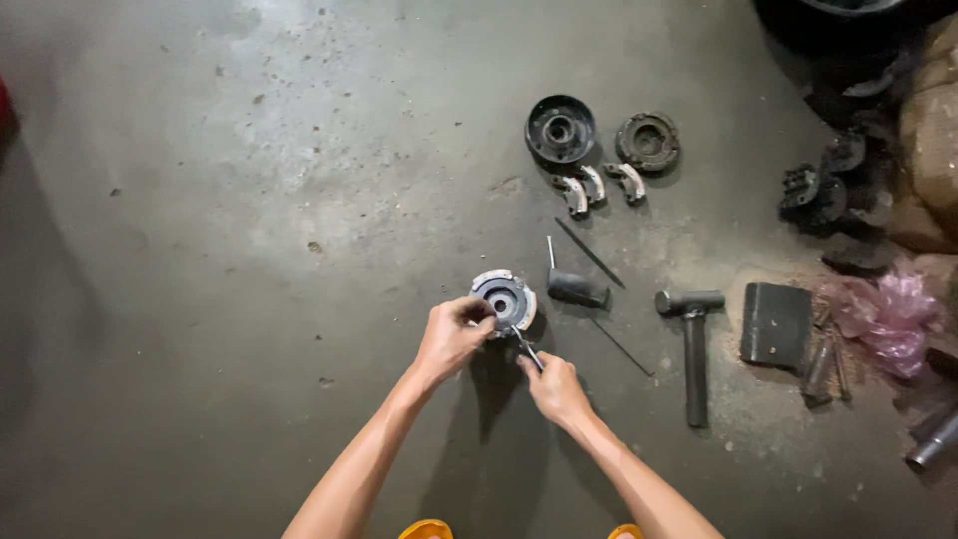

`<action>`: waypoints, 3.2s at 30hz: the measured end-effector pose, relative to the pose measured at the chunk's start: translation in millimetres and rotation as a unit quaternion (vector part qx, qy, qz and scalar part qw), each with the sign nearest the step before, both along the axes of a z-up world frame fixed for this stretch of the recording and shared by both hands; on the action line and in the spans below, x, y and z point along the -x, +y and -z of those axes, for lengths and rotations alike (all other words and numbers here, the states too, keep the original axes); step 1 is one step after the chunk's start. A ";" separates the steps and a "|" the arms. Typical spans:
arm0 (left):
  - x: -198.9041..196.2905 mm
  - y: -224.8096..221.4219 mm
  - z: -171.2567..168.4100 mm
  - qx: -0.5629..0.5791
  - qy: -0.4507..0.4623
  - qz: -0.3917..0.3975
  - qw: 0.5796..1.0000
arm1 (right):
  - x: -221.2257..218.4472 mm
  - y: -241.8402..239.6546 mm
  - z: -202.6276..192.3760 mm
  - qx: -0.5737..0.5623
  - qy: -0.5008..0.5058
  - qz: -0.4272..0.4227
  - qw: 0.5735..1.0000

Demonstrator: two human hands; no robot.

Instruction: Repairing a motorcycle clutch assembly by disassembling parts with a screwdriver and hammer

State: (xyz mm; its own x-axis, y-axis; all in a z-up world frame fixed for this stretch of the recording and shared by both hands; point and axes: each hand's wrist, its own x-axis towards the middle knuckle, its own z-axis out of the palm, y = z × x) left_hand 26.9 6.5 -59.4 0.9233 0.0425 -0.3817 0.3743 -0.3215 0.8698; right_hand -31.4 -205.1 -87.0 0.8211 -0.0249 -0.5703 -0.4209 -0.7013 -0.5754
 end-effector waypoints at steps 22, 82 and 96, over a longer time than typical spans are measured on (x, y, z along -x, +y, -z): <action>-6.5 -22.8 9.5 -0.291 -0.101 0.238 0.921 | -7.3 5.9 -42.0 -0.038 0.021 -0.003 0.999; 18.2 8.5 45.8 -0.289 -0.505 0.209 0.786 | -151.0 49.0 -100.0 0.185 0.282 -0.346 0.875; 17.0 5.6 56.8 -0.301 -0.512 0.212 0.776 | -146.3 41.6 -80.8 0.205 0.247 -0.385 0.866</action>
